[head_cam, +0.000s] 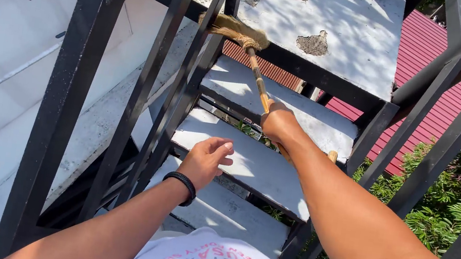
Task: Sweep debris off of an outdoor metal staircase using a handheld broom.
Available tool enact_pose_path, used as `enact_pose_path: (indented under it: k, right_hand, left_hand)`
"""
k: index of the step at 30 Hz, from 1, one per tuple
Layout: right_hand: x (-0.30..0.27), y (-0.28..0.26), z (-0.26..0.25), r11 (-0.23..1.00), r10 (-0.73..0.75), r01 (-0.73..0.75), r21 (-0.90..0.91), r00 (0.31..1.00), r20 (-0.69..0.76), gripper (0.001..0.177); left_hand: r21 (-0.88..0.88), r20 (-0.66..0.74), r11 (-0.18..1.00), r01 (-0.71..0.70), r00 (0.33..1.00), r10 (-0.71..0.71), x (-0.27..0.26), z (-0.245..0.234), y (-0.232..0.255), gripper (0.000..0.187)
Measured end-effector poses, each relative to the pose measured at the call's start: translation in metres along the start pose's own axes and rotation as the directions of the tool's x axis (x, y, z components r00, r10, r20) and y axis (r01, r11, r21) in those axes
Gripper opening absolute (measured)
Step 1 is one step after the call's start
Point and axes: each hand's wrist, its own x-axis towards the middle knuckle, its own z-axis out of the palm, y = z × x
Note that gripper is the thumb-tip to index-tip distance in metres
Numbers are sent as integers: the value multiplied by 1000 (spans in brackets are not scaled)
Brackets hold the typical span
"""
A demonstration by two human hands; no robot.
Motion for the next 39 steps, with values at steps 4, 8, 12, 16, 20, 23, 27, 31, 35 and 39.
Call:
enact_pose_path:
  k: [4, 8, 12, 16, 20, 23, 27, 31, 35, 39]
  right_hand:
    - [47, -8, 40, 990, 104, -107, -95, 994, -31, 46]
    - [12, 15, 87, 905, -69, 143, -402, 979, 193, 46]
    - [-52, 31, 67, 938, -158, 209, -276, 968, 197, 60]
    - [-56, 32, 51, 1000, -2, 1, 25, 999, 48, 43]
    - [-28, 63, 91, 968, 246, -252, 21, 957, 154, 42]
    - [-51, 118, 124, 947, 298, -308, 93, 948, 111, 39]
    - [-145, 140, 108, 715, 571, -578, 394, 807, 148, 49]
    - [-73, 303, 258, 862, 223, -152, -484, 970, 94, 28]
    - [-148, 88, 130, 705, 631, -607, 367, 773, 69, 41]
    - [-147, 81, 167, 874, 376, -376, 307, 924, 60, 46]
  left_hand:
    - [17, -29, 1000, -19, 999, 20, -7, -5, 11, 43]
    - [89, -80, 996, -3, 997, 10, -22, -9, 28, 40]
    - [117, -127, 993, 5, 992, 10, -27, -17, 32, 38]
    - [105, -117, 994, 12, 993, 0, -14, -18, 20, 37]
    - [68, -5, 996, 52, 999, -52, -3, -1, 17, 37]
    - [112, 131, 991, 68, 988, -83, 4, 12, 24, 38]
    - [202, 249, 979, 13, 966, -64, 12, 15, 35, 42]
    - [222, 301, 975, 12, 950, -80, 22, 4, 39, 42]
    - [216, 329, 976, 23, 940, -95, 36, -6, 34, 43]
    - [273, 380, 961, 42, 913, -148, 39, -13, 44, 42]
